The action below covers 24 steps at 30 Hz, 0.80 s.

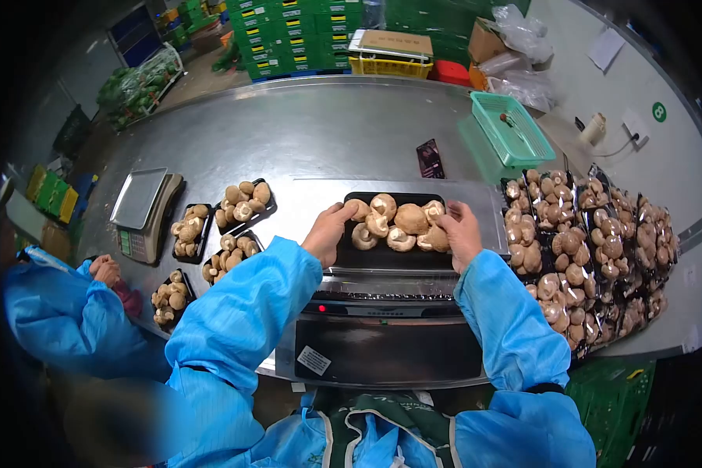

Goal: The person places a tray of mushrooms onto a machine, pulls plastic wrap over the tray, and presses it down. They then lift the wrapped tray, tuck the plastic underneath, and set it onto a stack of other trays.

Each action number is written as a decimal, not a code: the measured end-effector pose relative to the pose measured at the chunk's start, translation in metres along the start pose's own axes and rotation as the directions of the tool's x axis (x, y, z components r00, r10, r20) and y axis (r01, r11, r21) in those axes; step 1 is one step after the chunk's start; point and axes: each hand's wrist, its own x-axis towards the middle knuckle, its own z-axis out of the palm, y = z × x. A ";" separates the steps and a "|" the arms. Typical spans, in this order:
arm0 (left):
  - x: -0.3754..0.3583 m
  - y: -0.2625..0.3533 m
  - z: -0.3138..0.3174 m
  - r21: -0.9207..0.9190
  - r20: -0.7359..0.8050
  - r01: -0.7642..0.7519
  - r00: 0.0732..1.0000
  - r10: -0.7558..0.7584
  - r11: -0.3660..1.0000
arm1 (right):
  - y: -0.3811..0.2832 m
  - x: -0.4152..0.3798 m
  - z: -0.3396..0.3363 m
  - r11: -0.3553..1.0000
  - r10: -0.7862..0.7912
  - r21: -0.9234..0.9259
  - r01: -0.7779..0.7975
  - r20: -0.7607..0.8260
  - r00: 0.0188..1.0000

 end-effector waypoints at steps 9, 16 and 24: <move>-0.001 -0.013 -0.009 -0.085 -0.019 -0.070 0.997 0.069 0.994 | -0.048 0.039 0.005 0.961 -0.277 0.068 0.268 0.216 0.936; 0.006 -0.023 -0.006 -0.062 -0.090 -0.091 0.992 0.086 0.994 | -0.003 0.028 0.062 0.297 -0.604 -0.551 0.780 0.525 0.600; -0.070 -0.003 -0.032 0.738 0.077 -0.427 0.823 0.563 0.523 | -0.052 0.002 -0.079 0.663 -0.352 -0.381 0.645 0.601 0.717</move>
